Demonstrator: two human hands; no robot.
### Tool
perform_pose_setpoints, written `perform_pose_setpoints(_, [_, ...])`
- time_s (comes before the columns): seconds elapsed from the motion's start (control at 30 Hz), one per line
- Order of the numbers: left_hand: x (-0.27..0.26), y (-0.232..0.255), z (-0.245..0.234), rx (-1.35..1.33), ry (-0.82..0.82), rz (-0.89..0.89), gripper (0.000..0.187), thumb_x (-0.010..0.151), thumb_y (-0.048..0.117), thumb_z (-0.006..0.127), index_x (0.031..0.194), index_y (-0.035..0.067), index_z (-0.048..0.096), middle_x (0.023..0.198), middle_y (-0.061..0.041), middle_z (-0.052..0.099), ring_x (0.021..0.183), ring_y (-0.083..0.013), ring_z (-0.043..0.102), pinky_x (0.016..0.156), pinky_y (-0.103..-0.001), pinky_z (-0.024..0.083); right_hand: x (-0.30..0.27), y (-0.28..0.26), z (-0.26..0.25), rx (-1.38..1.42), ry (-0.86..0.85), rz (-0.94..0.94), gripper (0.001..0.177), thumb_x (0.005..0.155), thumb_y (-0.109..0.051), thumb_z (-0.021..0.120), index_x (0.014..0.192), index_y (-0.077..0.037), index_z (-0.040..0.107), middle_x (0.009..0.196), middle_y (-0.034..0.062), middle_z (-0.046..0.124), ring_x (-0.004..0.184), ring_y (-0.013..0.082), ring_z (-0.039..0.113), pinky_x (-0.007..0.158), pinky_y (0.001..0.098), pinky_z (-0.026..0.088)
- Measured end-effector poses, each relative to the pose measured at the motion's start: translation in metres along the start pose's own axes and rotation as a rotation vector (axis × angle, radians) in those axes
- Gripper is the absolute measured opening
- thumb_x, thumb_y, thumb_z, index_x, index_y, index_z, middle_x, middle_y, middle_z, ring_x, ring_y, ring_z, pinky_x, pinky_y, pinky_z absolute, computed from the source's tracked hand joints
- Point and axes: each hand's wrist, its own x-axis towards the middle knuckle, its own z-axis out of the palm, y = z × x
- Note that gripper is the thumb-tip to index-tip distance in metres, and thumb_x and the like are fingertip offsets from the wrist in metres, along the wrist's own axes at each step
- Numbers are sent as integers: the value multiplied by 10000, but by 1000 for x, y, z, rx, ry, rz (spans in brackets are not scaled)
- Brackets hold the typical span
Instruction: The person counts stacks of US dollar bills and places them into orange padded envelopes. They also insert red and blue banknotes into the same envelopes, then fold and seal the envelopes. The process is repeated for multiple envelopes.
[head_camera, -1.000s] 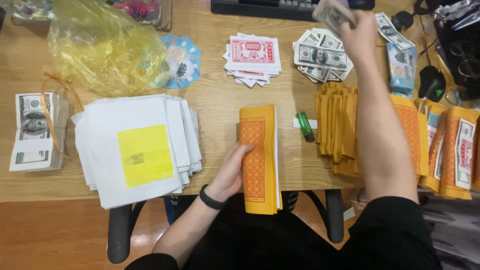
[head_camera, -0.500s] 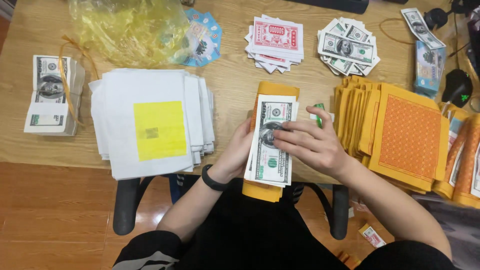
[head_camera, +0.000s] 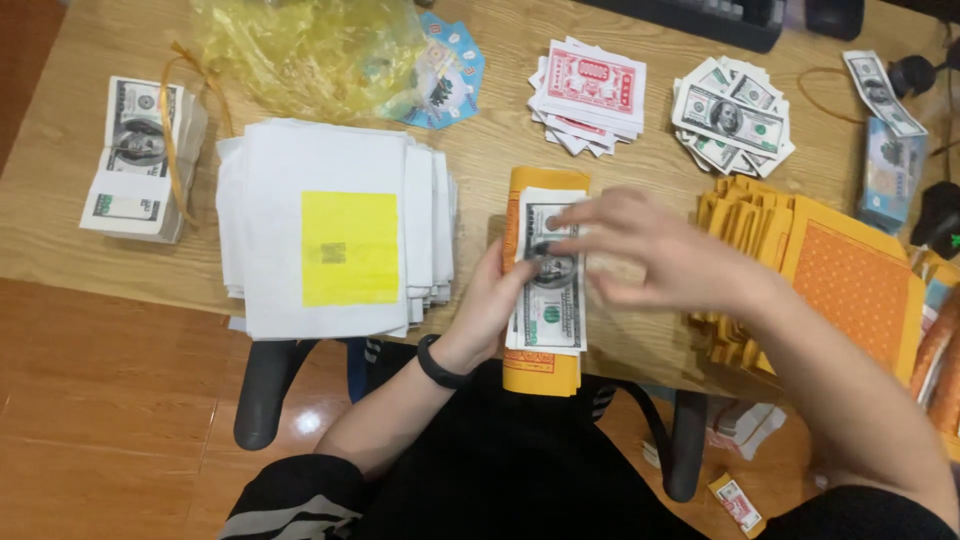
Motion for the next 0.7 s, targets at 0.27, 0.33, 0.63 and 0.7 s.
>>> perform_pose_setpoints(0.27, [-4, -12, 18, 146, -17, -246, 436, 820, 106, 538, 1253, 51, 530, 1190, -124, 656, 1034, -206, 632, 895, -320, 516, 203, 110, 35, 524, 208, 728, 749, 915, -504, 470, 1479, -55, 269, 1324, 119, 566, 738, 140, 696, 593, 267, 570])
perform_pose_setpoints(0.33, [-7, -9, 18, 199, -39, -244, 444, 819, 123, 521, 1257, 58, 531, 1212, -126, 652, 1066, -214, 626, 924, -327, 493, 245, 120, 55, 526, 212, 772, 599, 896, -509, 485, 1313, -85, 410, 1067, 75, 640, 690, 126, 710, 568, 282, 556])
perform_pose_setpoints(0.63, [-3, -30, 23, 109, -117, -322, 476, 844, 215, 595, 1277, 47, 492, 1291, -95, 585, 1175, -168, 542, 984, -299, 443, 365, 163, 87, 488, 297, 647, 197, 886, -229, 414, 1010, -175, 557, 820, -3, 541, 593, 121, 750, 493, 271, 469])
perform_pose_setpoints(0.7, [-1, -30, 22, 64, -118, -331, 519, 841, 215, 609, 1315, 49, 479, 1356, -92, 564, 1235, -168, 525, 1039, -298, 429, 364, 152, 68, 479, 216, 598, 220, 887, -257, 418, 1034, -181, 563, 870, -9, 558, 667, 109, 721, 531, 270, 498])
